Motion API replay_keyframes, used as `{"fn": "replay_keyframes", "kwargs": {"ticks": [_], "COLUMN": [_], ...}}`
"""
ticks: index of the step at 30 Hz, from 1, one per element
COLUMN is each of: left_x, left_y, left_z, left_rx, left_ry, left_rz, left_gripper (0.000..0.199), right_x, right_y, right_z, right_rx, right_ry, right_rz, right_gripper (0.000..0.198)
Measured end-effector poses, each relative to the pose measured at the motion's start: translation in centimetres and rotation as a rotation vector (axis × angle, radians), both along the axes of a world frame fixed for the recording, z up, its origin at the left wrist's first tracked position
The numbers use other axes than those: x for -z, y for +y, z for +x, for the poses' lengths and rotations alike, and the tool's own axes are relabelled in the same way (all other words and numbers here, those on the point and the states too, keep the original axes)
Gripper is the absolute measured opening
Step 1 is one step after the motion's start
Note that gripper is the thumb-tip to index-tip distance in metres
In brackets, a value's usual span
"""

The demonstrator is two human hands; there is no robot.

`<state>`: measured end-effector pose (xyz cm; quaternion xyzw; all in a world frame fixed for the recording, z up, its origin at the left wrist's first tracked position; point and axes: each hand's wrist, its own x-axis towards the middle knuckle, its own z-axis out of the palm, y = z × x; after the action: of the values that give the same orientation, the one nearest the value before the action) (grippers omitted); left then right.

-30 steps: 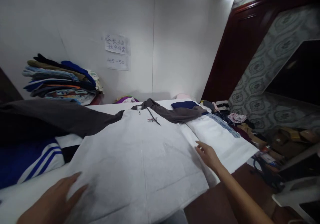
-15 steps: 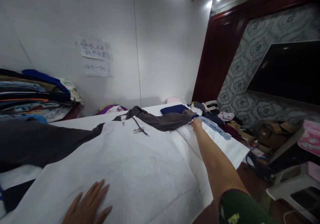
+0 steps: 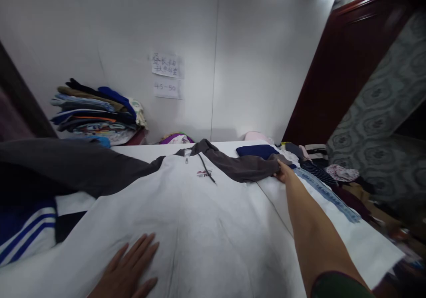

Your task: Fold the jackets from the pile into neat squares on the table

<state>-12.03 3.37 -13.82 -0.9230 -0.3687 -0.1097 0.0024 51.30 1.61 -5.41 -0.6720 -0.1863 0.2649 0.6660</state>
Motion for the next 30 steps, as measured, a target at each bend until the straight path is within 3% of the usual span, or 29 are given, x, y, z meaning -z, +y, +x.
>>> {"fn": "replay_keyframes", "kwargs": {"ticks": [5, 9, 14, 18, 21, 23, 26, 30], "left_x": [-2.4, -2.9, -2.4, -2.5, -4.4, -6.6, -10.1, -11.5], "left_y": [-0.9, -1.0, -1.0, -1.0, -1.1, -1.4, -2.6, -4.8], "left_z": [0.7, 0.9, 0.7, 0.5, 1.2, 2.7, 6.6, 12.2], "left_rx": [0.007, 0.004, 0.048, 0.105, 0.046, -0.009, 0.002, 0.083], "left_ry": [0.011, 0.025, 0.042, 0.029, 0.007, -0.092, -0.461, -1.005], "left_rz": [-0.014, -0.052, -0.033, 0.001, -0.147, -0.292, -0.578, -1.206], "left_gripper": [0.07, 0.067, 0.061, 0.058, 0.058, 0.055, 0.055, 0.07], "right_x": [-0.7, -2.4, -6.2, -10.2, -11.9, -11.6, -9.2, -5.2], "right_y": [0.6, 0.3, -0.7, -1.9, -2.8, -3.6, -5.3, -8.9], "right_z": [-0.3, -1.1, -3.5, -7.9, -13.1, -17.2, -24.1, -31.4], "right_rx": [0.051, 0.098, 0.116, -0.056, -0.181, -0.235, -0.363, -0.857], "right_ry": [0.217, 0.264, 0.256, 0.236, 0.078, -0.096, -0.332, -0.809], "right_rz": [0.172, 0.404, 0.696, 0.934, 0.939, 0.894, 0.677, 0.412], "right_gripper": [0.011, 0.008, 0.019, 0.02, 0.025, 0.034, 0.037, 0.038]}}
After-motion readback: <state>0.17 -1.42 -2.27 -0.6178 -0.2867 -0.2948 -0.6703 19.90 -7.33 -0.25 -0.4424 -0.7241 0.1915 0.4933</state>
